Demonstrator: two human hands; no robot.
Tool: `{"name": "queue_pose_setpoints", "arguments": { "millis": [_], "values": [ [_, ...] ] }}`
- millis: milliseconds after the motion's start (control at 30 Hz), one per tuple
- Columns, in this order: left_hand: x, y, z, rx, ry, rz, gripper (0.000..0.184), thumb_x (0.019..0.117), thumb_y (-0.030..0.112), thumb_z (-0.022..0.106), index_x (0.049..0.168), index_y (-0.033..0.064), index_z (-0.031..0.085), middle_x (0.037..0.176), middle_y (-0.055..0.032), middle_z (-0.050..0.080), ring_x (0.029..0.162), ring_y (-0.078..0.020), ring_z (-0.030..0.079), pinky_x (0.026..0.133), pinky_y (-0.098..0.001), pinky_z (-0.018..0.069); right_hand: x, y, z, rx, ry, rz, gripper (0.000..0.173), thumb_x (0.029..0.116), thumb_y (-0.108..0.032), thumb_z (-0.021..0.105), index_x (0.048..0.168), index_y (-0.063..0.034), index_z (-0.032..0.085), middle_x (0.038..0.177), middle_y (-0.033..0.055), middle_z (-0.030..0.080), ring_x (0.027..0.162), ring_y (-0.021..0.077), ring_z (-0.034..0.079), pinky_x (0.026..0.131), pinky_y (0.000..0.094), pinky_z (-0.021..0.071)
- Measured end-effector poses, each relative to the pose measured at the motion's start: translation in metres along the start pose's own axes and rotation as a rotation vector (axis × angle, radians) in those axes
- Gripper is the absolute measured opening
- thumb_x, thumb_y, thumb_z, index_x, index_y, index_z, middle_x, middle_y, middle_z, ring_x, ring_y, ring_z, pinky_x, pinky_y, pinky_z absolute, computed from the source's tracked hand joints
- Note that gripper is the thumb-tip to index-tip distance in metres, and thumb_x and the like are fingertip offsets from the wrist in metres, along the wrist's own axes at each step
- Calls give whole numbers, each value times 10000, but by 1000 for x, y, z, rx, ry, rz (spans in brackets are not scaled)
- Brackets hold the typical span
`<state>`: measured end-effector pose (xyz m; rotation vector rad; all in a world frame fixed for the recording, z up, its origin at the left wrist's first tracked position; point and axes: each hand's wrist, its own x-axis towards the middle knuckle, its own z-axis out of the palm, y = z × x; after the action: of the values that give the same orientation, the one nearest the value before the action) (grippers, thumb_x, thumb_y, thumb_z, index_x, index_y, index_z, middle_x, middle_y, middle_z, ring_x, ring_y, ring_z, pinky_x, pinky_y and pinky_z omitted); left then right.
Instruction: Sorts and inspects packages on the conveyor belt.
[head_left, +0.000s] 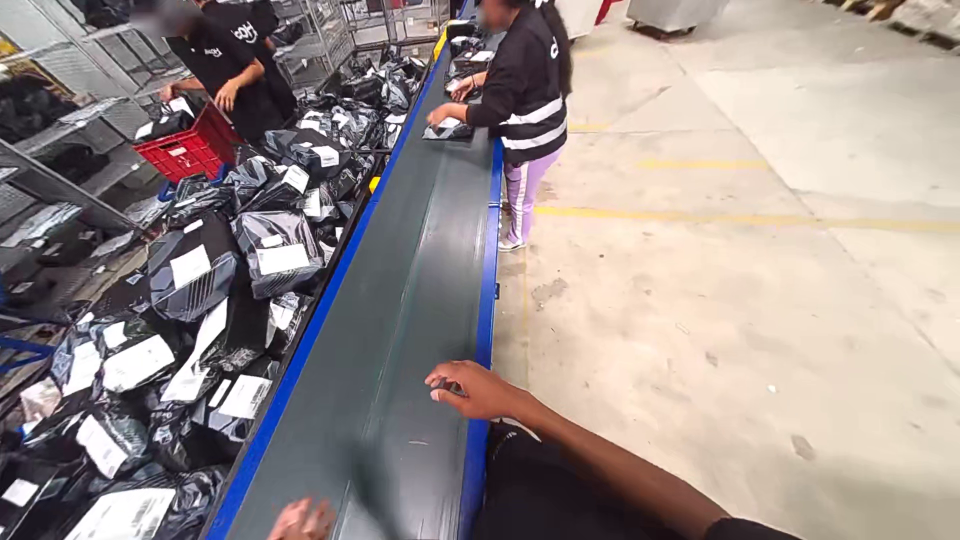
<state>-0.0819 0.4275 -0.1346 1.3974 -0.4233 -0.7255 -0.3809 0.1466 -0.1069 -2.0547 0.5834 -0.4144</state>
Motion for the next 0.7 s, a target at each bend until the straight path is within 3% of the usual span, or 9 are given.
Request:
{"name": "queue_pose_setpoints", "arguments": {
  "millis": [133,233,400,567,700],
  "values": [
    [-71,-54,61,-76,33,-240,353,1092,233,454,1356,-1,463,1141,-133,669,868,-244,723,777,-443,626,-54,-4,19,-57,-216,17,294,1038,-310,593,1230,-103,674,1131,62,721,1002,186,703,942,440,572],
    [-99,-72,68,-130,-20,-297,328,1090,225,472,1317,-8,508,1117,-144,693,861,-256,732,784,-436,630,-81,-2,33,-51,-271,24,287,1037,-308,593,1213,-99,678,1091,64,724,989,183,703,936,439,570],
    [-99,-55,58,-51,-85,-267,318,1090,201,468,1309,-26,511,1130,-165,692,875,-263,733,790,-432,627,-81,1,46,-90,-344,-14,277,1040,-328,576,1202,-129,682,1085,45,724,1016,195,692,949,481,551],
    [-80,-23,56,67,-41,-165,316,1079,171,468,1310,-45,487,1153,-167,683,895,-246,736,799,-420,628,-45,-22,46,-265,-477,-44,297,1043,-330,569,1263,-151,658,1175,85,706,1123,293,667,940,584,528],
    [-79,-18,68,15,24,-105,274,1079,143,454,1285,-33,499,1129,-154,690,872,-242,741,785,-414,635,-26,-38,56,-313,-548,-74,313,1045,-343,557,1295,-176,646,1235,106,679,1146,322,653,913,599,528]
  ]
}}
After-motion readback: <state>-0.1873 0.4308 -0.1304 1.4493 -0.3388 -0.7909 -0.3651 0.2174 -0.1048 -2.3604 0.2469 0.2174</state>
